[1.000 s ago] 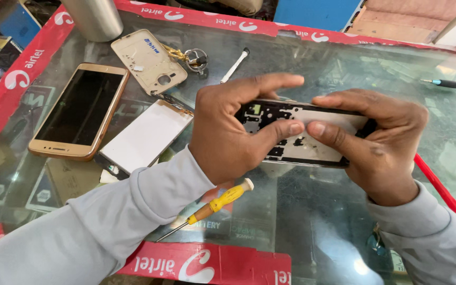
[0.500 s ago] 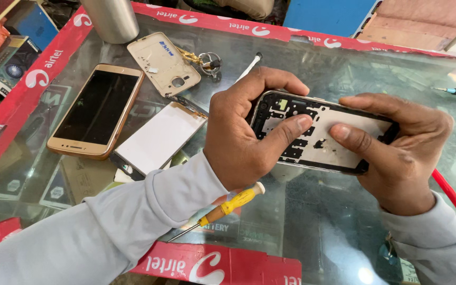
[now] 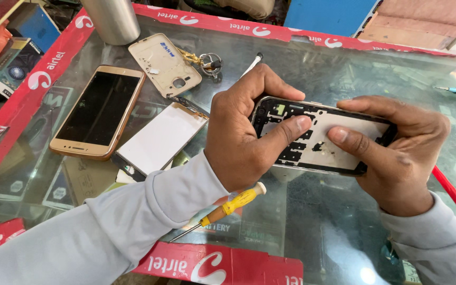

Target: The person removes the back cover of a white smartphone, then repeatedly peels off and re-applies a large white adhesive sheet on the internal frame. They handle the phone's back cover and screen assembly, inspecting the interior and edges throughout.

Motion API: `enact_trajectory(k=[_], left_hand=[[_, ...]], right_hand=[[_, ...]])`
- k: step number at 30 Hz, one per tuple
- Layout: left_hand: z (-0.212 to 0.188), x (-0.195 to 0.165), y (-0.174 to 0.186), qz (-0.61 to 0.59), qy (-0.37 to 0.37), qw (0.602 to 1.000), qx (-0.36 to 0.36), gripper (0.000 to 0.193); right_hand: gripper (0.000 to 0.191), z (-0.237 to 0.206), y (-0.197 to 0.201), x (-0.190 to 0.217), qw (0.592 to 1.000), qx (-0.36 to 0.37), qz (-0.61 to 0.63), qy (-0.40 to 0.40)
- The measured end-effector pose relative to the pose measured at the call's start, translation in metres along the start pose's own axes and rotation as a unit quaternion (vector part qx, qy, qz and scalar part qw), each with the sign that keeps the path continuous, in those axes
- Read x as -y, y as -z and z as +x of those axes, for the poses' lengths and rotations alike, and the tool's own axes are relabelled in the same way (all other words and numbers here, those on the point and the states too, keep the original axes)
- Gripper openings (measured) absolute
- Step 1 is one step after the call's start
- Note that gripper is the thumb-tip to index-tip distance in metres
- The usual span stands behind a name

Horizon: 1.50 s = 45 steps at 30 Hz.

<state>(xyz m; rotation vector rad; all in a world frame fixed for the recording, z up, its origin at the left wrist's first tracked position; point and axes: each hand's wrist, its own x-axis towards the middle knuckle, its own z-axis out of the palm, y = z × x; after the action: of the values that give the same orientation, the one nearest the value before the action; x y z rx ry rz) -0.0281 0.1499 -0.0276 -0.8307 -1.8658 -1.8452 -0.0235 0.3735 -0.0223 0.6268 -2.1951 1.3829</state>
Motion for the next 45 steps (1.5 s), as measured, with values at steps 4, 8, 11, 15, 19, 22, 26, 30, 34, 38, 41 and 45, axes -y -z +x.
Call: enact_trajectory(k=[4,8,11,15,19,22,26,30,34,38,41,45], left_hand=[[0.001,-0.003,-0.002,-0.08,0.049,0.995,-0.017,0.026],[0.004,0.0,0.0,-0.196,0.051,0.979,-0.023,0.024],[0.004,0.004,0.0,-0.178,0.06,0.982,-0.034,0.026],[0.003,0.008,-0.001,-0.133,0.031,0.989,-0.051,0.021],[0.003,0.007,-0.001,-0.124,0.032,0.989,-0.072,0.02],[0.006,0.006,0.001,-0.091,0.03,0.994,-0.061,0.022],[0.008,0.003,0.0,-0.093,0.02,0.994,-0.045,0.02],[0.008,0.001,-0.001,-0.016,0.037,0.997,-0.064,0.02],[0.007,0.002,0.0,-0.014,0.037,0.996,-0.078,0.019],[0.015,0.007,-0.001,-0.097,0.053,0.991,-0.07,0.02],[0.017,0.007,0.0,-0.159,0.077,0.983,-0.043,0.023],[0.018,0.005,0.001,-0.199,0.097,0.975,-0.035,0.032]], right_hand=[[0.028,0.002,-0.002,-0.001,1.0,-0.023,0.012,-0.014],[0.026,0.003,-0.002,-0.002,0.999,-0.047,0.027,-0.004],[0.025,0.004,-0.002,-0.001,0.998,-0.052,0.016,0.022],[0.025,0.004,-0.003,0.001,0.998,-0.057,-0.017,0.031],[0.027,0.004,-0.004,0.003,0.998,-0.048,-0.023,0.03],[0.028,0.005,-0.004,0.003,0.998,-0.052,-0.041,0.021],[0.028,0.006,-0.004,0.004,0.996,-0.051,-0.066,0.038],[0.028,0.007,-0.005,0.007,0.997,-0.057,-0.053,0.023],[0.03,0.007,-0.005,0.011,0.997,-0.045,-0.054,0.008],[0.033,0.01,-0.005,0.01,0.998,-0.02,-0.053,0.018],[0.034,0.009,-0.005,0.007,1.0,-0.012,-0.024,-0.013],[0.032,0.008,-0.004,0.006,0.997,-0.022,0.045,-0.056]])
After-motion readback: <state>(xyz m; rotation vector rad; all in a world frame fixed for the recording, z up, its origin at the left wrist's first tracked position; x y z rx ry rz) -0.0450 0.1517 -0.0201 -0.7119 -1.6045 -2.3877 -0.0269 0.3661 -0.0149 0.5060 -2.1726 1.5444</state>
